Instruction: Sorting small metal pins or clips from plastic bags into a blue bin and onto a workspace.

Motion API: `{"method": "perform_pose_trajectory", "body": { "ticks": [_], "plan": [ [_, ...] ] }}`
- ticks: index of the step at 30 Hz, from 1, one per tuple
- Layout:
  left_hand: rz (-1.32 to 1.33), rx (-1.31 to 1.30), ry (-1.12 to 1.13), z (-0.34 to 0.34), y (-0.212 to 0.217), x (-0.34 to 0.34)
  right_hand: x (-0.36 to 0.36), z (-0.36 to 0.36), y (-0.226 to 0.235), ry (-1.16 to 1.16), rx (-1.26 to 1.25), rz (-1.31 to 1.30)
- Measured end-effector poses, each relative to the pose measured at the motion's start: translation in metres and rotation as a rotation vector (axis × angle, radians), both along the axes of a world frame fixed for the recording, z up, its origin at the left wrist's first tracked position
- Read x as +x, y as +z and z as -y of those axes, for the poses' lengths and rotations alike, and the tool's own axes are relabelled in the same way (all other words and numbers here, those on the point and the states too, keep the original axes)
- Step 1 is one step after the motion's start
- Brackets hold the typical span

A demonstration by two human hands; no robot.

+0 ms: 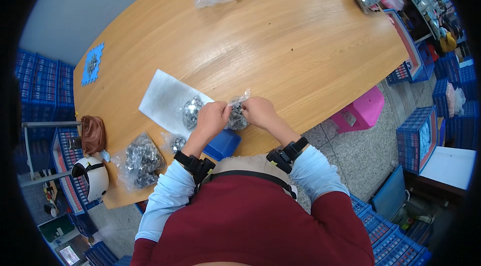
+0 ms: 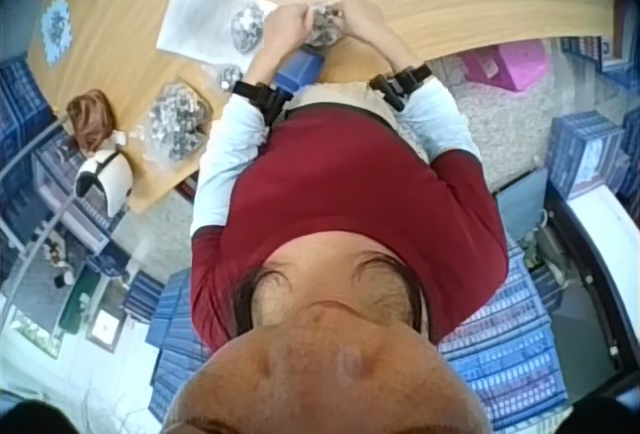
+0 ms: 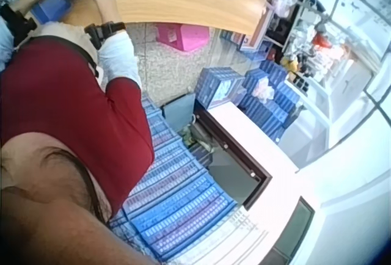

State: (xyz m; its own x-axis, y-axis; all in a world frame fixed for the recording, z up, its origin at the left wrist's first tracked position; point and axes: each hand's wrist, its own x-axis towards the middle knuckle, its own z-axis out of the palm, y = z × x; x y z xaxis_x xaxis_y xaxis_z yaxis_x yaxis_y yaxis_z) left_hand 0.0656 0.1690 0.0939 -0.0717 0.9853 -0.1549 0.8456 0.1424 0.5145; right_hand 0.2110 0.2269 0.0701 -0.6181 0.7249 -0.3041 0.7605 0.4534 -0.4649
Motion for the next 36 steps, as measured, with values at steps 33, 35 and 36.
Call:
{"method": "perform_pose_trajectory", "body": {
  "ticks": [33,35,36],
  "plan": [
    [0.063,-0.030,0.056,0.016,0.004,-0.020,-0.014,0.018,0.017,0.123,0.091,0.022],
    [0.068,-0.036,0.052,0.016,0.004,-0.019,-0.014,0.020,0.009,0.120,0.049,0.016],
    [0.051,-0.023,0.044,0.017,0.002,-0.020,-0.015,0.020,0.005,0.169,0.035,-0.009]
  ]
}}
